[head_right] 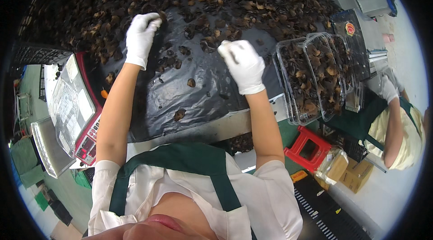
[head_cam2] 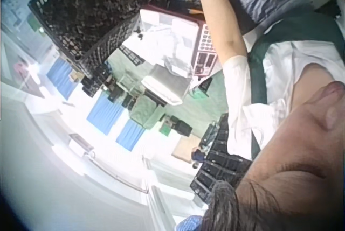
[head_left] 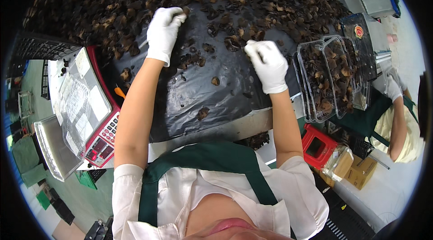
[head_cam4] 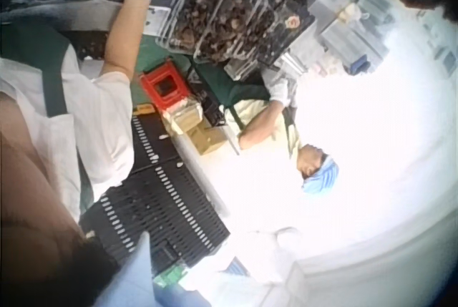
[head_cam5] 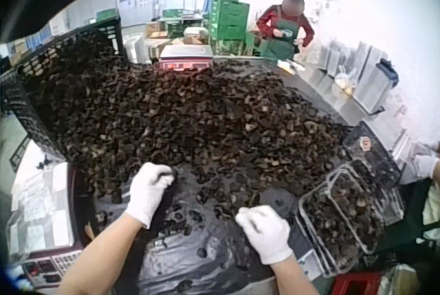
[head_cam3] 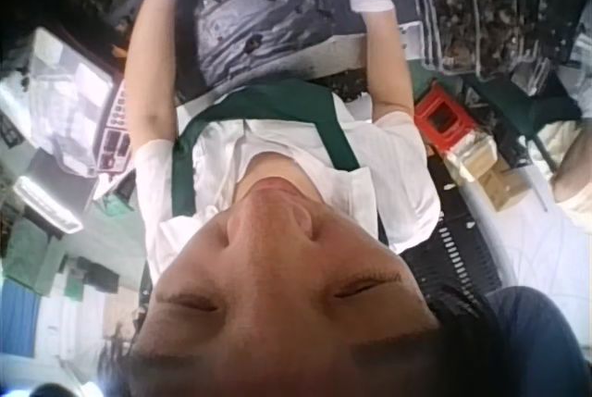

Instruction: The person weighs dried black fungus on a digital scale, placing portions into clear plastic trays. They repeatedly adjust the amount to reach a target weight, then move the filled trays to a stack on the right side of the table.

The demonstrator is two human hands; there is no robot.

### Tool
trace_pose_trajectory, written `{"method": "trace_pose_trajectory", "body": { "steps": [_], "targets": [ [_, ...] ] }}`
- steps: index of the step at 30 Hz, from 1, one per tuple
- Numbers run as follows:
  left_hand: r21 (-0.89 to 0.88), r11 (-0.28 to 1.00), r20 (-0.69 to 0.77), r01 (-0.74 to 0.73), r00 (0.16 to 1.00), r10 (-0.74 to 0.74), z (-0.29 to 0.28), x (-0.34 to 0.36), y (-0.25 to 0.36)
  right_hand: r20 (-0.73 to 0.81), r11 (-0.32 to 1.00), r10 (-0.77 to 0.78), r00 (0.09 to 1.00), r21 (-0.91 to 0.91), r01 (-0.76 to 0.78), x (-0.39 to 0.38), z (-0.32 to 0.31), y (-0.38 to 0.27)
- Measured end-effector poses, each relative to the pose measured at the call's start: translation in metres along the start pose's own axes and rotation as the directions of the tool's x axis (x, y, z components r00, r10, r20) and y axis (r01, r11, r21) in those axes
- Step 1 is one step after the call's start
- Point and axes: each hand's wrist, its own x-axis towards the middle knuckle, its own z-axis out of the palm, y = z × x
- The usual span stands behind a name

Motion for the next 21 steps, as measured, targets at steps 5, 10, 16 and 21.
{"method": "trace_pose_trajectory", "body": {
  "steps": [5, 10, 16, 21],
  "targets": [
    [-0.899, 0.224, 0.148, 0.376, 0.744, -0.652, -0.029, -0.003, -0.001, 0.16, 0.928, 0.332, 0.93, -0.232, -0.291, 0.028, -0.012, 0.006],
    [-0.828, -0.379, 0.519, 0.414, 0.821, -0.239, -0.05, -0.022, -0.011, 0.271, 0.93, 0.311, 0.911, -0.286, -0.233, 0.019, 0.001, 0.013],
    [-0.768, -0.454, 0.572, 0.451, 0.802, -0.17, -0.066, -0.038, 0.006, 0.037, 0.95, 0.301, 0.953, -0.098, -0.297, 0.003, 0.003, 0.016],
    [-0.796, -0.336, 0.583, 0.504, 0.787, -0.201, -0.08, -0.047, 0.024, -0.061, 0.963, 0.241, 0.969, 0.137, -0.231, 0.015, -0.004, -0.019]
  ]
}}
